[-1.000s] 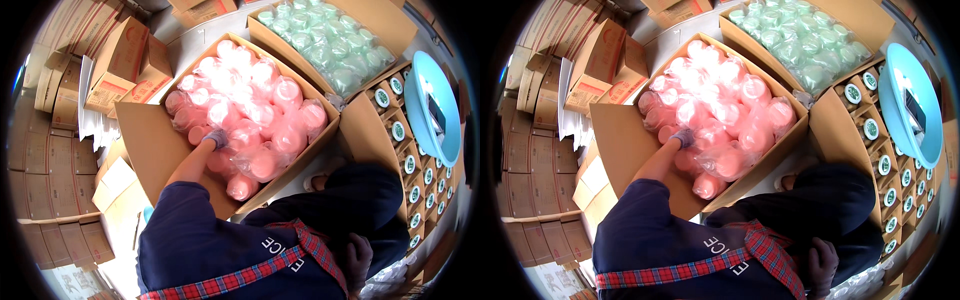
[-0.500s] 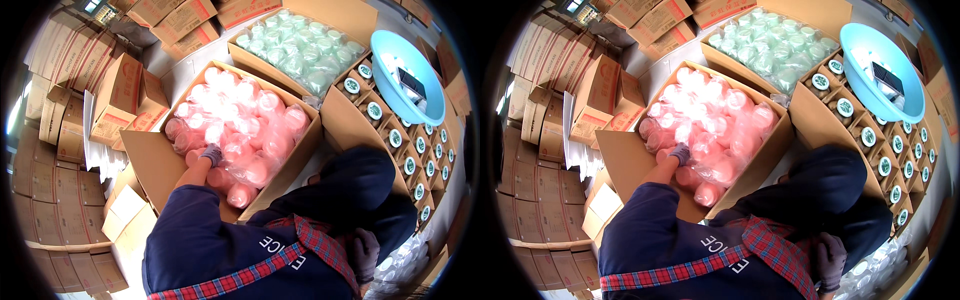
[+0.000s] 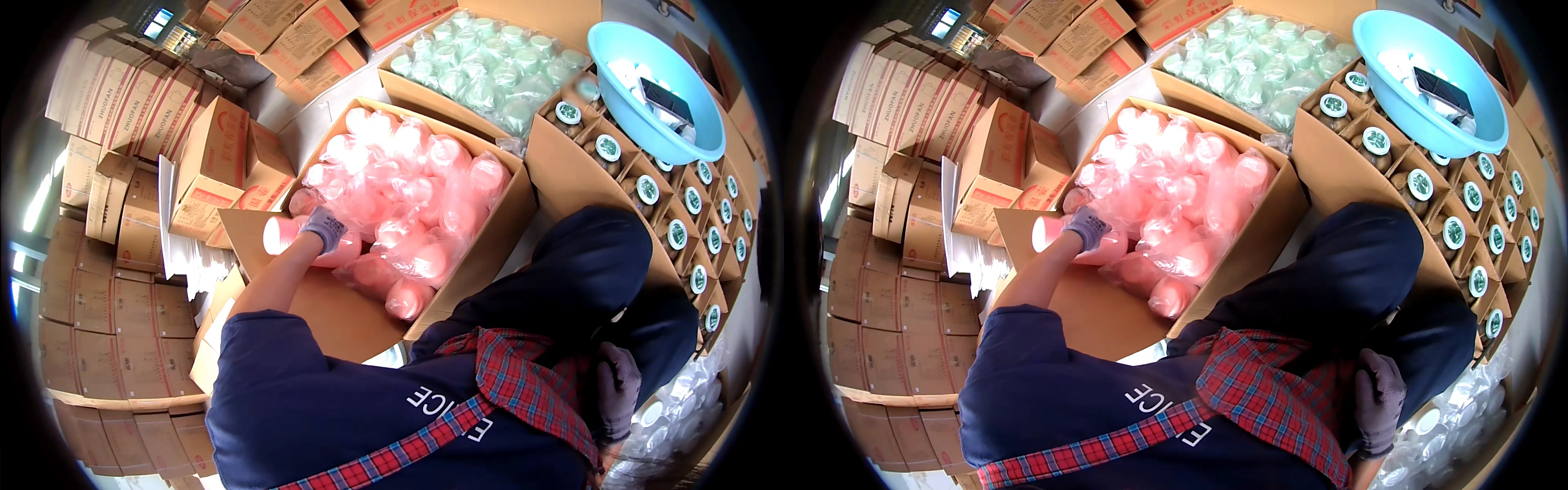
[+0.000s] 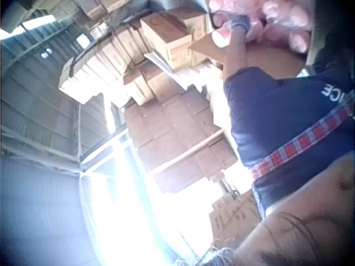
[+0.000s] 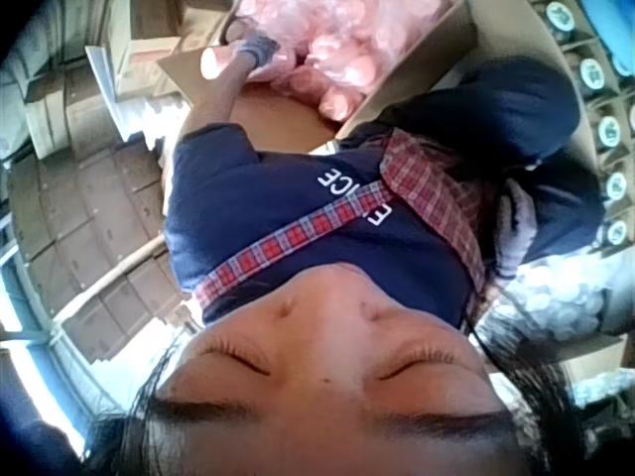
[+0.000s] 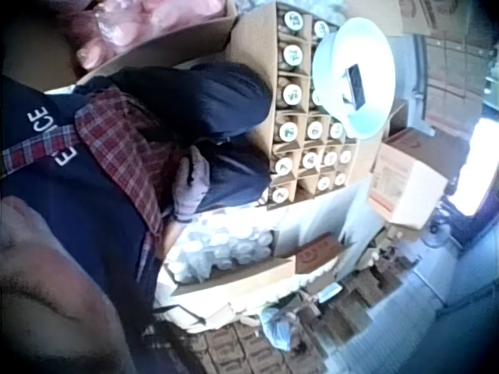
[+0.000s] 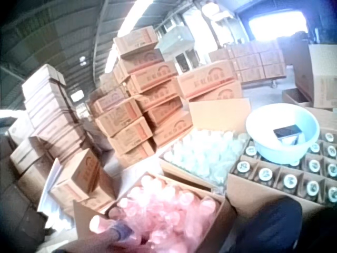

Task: The person places white plastic rings onto small green jars arranged in a cardboard tray. They then pick up a pink pitcher, insert a filter and a lid, and wrap the assembled unit in a clear plastic bag.

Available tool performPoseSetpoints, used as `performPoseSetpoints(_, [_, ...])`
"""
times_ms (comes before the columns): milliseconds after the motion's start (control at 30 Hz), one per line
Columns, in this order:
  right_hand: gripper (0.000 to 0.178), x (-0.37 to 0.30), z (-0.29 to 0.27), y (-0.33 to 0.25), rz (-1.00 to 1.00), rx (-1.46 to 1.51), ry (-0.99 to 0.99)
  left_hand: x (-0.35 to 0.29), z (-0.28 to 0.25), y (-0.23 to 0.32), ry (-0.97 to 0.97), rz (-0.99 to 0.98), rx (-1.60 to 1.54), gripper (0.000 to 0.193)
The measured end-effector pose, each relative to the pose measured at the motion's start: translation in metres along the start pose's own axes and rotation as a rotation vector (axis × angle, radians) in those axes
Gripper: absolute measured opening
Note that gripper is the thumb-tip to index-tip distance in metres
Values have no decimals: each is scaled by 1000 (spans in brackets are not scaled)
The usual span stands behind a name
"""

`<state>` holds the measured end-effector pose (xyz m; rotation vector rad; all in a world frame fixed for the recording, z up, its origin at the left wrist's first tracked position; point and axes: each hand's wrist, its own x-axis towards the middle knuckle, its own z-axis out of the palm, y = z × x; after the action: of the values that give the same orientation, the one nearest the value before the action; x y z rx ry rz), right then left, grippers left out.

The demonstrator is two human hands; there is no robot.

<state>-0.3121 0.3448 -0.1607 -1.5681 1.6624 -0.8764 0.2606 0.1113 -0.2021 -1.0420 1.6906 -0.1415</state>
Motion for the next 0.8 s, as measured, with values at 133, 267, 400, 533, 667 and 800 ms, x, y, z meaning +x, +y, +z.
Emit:
performPoseSetpoints(133, [30,-6,-4,3,-38,-3,27,20,6,3,122,-9,70,24])
performPoseSetpoints(267, [30,-19,-7,8,-47,16,58,35,-4,9,145,70,108,32])
performPoseSetpoints(400, [31,-26,-11,10,-51,65,72,39,-11,4,50,68,-88,43])
performPoseSetpoints(533, [32,-22,-10,13,-42,96,77,20,-39,-12,-201,-12,-135,45])
performPoseSetpoints(667, [30,-6,-12,4,-19,73,54,3,-36,-34,-241,48,-76,49])
performPoseSetpoints(800, [33,25,-11,-10,-125,28,36,-88,-140,-48,69,78,-579,41])
